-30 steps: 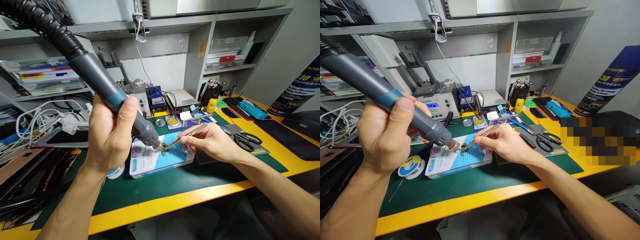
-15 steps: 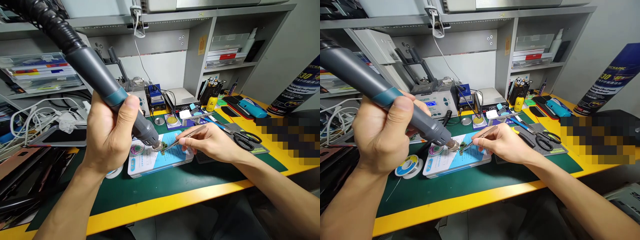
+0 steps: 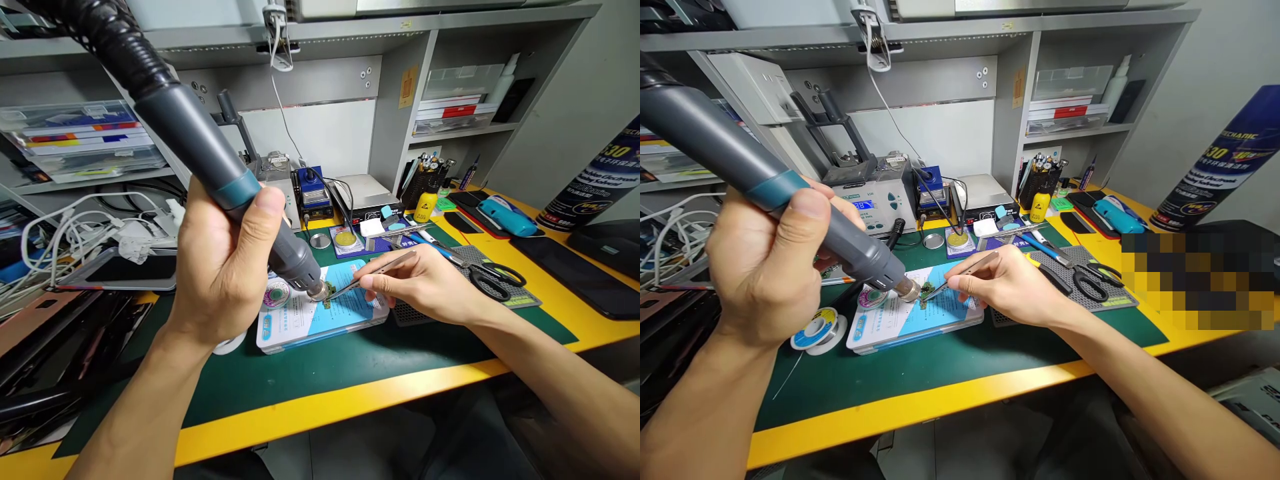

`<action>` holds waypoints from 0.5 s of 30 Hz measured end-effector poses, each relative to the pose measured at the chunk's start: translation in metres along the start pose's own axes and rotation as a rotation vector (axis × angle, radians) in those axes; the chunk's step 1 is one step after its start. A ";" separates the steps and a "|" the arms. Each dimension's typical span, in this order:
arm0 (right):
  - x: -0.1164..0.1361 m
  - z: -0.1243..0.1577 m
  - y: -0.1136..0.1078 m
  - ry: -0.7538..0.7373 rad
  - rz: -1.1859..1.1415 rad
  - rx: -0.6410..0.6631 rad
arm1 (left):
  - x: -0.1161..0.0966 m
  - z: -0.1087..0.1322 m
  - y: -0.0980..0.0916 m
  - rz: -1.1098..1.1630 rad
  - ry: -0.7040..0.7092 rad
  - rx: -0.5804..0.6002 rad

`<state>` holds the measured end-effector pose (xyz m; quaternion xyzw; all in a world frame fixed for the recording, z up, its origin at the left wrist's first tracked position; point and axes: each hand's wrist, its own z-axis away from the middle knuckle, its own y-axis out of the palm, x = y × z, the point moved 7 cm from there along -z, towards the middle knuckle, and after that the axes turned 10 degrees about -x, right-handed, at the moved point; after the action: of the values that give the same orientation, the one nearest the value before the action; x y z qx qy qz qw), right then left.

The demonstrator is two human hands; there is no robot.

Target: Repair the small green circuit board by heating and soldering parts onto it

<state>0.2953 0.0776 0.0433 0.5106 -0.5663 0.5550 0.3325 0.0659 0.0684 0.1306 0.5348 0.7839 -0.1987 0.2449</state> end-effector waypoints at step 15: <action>-0.002 0.001 -0.003 0.015 -0.025 -0.016 | 0.001 -0.005 0.007 -0.085 0.043 0.008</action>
<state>0.2987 0.0771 0.0415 0.5106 -0.5620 0.5500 0.3478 0.0713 0.0739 0.1339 0.5063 0.8102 -0.2004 0.2171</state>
